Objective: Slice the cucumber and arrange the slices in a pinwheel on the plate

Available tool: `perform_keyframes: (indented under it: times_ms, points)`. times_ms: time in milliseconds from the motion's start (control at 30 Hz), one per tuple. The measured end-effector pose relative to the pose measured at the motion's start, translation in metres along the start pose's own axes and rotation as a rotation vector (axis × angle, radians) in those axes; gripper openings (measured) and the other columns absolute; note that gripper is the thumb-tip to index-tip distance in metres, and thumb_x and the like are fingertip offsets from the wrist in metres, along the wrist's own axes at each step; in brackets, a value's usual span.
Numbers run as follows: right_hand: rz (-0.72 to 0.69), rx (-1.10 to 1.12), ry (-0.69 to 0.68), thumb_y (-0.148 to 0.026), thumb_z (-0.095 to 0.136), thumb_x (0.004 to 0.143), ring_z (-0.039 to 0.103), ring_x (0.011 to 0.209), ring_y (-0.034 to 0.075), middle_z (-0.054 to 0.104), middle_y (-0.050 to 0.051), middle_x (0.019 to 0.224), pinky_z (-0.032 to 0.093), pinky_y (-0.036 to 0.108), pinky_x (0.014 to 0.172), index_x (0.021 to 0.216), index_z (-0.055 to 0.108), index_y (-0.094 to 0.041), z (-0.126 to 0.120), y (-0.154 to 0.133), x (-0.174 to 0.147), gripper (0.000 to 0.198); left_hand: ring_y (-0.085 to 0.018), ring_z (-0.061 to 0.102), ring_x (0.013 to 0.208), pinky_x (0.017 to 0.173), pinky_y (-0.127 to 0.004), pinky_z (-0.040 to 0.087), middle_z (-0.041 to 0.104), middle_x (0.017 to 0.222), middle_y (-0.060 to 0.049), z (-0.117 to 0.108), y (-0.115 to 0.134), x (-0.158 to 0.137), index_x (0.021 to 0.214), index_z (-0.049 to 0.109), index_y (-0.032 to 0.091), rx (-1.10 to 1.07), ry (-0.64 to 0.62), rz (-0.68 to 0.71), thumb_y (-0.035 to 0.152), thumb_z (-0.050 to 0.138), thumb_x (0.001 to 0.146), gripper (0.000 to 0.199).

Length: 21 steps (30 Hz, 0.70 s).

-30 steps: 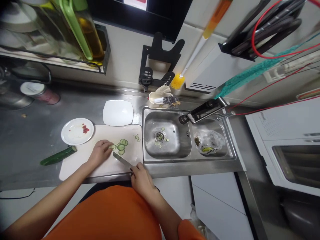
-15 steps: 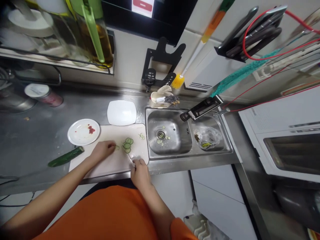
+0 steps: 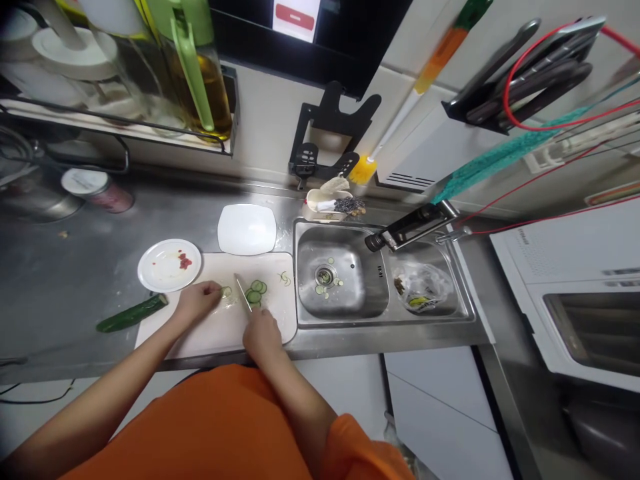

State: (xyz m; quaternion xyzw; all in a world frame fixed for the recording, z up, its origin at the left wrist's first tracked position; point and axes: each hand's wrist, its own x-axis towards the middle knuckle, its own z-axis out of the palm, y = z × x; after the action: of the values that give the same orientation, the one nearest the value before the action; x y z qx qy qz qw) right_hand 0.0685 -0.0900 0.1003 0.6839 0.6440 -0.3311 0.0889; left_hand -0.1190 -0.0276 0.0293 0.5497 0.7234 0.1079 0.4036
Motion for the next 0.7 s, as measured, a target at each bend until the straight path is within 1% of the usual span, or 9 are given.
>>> perform_keyframes:
  times_ms: [67,167,267,467,700]
  points:
    - [0.013,-0.018,-0.036,-0.009,0.038,0.088,0.063,0.092,0.022,0.065,0.012,0.098,0.043,0.029,0.073,0.114,0.054,-0.016,0.001,-0.001,0.001,0.031,-0.016,0.06,0.069,0.066,-0.024,0.04,0.07,0.073,0.001,0.0,0.0,-0.002,0.078,0.07,0.021,-0.015,0.007,-0.008,0.035,0.055,0.07,0.022]
    - [0.012,-0.055,-0.069,-0.006,0.032,0.09,0.064,0.092,0.023,0.066,0.013,0.094,0.044,0.028,0.069,0.117,0.052,-0.016,0.001,-0.001,-0.001,0.034,-0.016,0.061,0.07,0.065,-0.024,0.04,0.07,0.072,0.0,0.001,0.001,-0.003,0.075,0.069,0.021,-0.016,0.021,-0.01,0.037,0.054,0.072,0.023]
    - [-0.027,-0.095,-0.077,-0.005,0.034,0.089,0.064,0.092,0.022,0.067,0.012,0.093,0.045,0.027,0.069,0.118,0.05,-0.016,0.0,-0.003,-0.009,0.035,-0.017,0.062,0.071,0.065,-0.025,0.04,0.07,0.072,0.0,0.002,0.001,-0.003,0.072,0.069,0.021,0.01,0.035,-0.006,0.037,0.051,0.074,0.024]
    - [-0.06,-0.176,-0.097,-0.002,0.033,0.089,0.065,0.09,0.022,0.067,0.012,0.095,0.048,0.027,0.07,0.114,0.052,-0.015,0.003,-0.011,-0.029,0.034,-0.019,0.064,0.075,0.068,-0.026,0.041,0.073,0.078,-0.002,0.004,-0.001,0.0,0.077,0.071,0.021,0.044,0.053,-0.003,0.035,0.051,0.074,0.025]
    - [-0.035,-0.163,-0.098,-0.002,0.032,0.09,0.066,0.09,0.023,0.068,0.013,0.095,0.048,0.029,0.07,0.113,0.053,-0.015,0.008,-0.015,-0.029,0.034,-0.019,0.064,0.075,0.07,-0.026,0.042,0.073,0.078,-0.002,0.003,-0.001,0.001,0.075,0.071,0.021,0.042,0.05,-0.003,0.034,0.052,0.073,0.023]
